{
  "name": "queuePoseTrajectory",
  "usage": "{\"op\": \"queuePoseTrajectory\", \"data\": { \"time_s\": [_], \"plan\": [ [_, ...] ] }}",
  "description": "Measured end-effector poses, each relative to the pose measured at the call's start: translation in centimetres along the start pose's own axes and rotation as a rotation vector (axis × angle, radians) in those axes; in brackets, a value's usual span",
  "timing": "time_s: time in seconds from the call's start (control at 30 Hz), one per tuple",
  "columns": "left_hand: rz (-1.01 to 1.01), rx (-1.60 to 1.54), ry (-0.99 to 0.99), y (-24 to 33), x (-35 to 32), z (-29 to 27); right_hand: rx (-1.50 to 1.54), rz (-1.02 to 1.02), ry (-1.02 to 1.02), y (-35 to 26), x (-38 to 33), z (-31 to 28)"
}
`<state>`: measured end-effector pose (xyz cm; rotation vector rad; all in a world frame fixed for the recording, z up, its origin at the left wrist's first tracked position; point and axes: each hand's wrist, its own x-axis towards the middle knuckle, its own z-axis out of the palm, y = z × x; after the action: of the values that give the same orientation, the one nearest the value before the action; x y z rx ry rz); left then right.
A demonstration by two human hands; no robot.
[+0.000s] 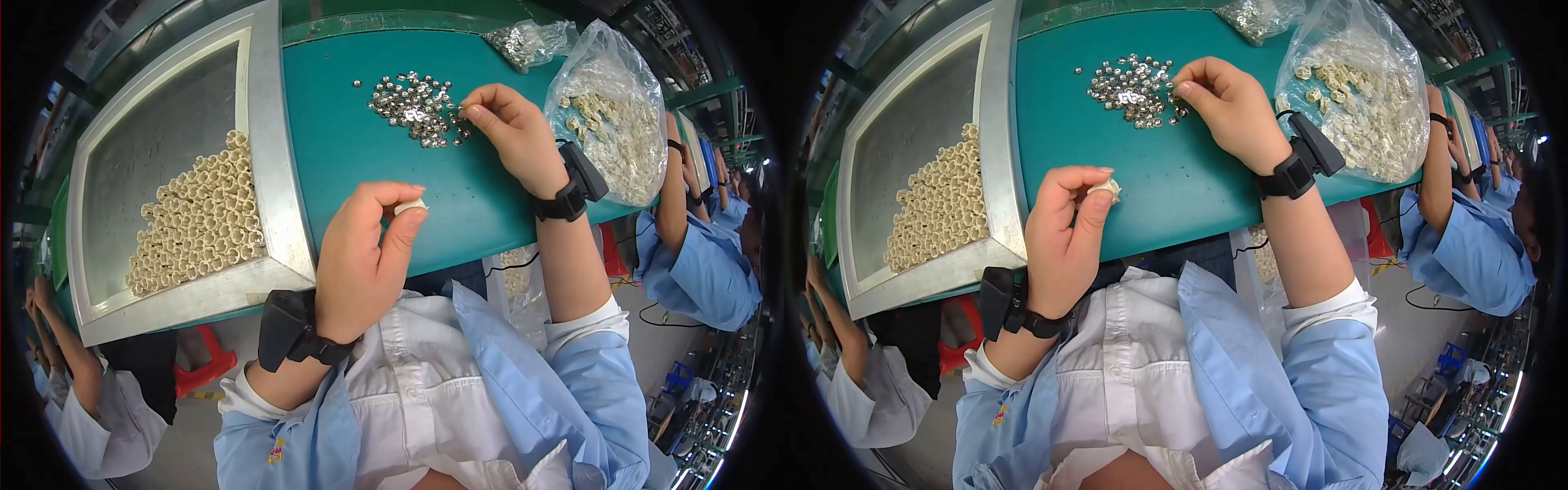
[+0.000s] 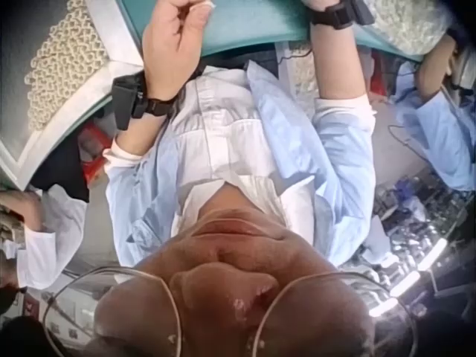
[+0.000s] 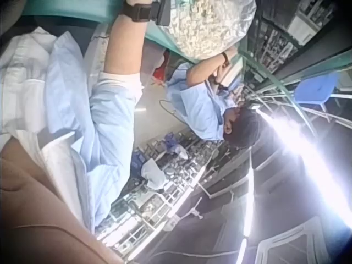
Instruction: The person assembles components by hand, picking up a plastic housing and a metal contact, fitting the contact into the housing, and placing the assembled unit onto a tray.
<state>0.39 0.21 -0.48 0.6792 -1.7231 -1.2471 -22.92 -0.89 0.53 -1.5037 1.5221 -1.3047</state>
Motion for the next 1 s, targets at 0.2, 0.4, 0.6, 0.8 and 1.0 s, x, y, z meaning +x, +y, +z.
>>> {"op": "queuePoseTrajectory", "data": {
  "time_s": [0.2,0.4,0.6,0.8,1.0],
  "plan": [
    [-0.001,0.04,-0.014,0.1,0.1,-0.1,-0.012,0.093,0.01,-0.8,-0.1,0.0],
    [-0.011,0.038,-0.019,0.1,0.0,-0.1,-0.048,0.113,-0.014,-0.7,-0.1,-0.3],
    [-0.014,0.055,-0.029,0.2,0.0,-0.1,-0.042,0.102,-0.022,-1.1,-0.2,-0.2],
    [0.002,0.08,-0.035,0.3,0.0,-0.1,-0.108,0.152,-0.033,-1.0,-0.2,-0.2],
    [0.002,0.094,-0.044,0.4,0.0,-0.2,-0.15,0.097,-0.011,-0.8,-0.2,0.0]
  ]
}}
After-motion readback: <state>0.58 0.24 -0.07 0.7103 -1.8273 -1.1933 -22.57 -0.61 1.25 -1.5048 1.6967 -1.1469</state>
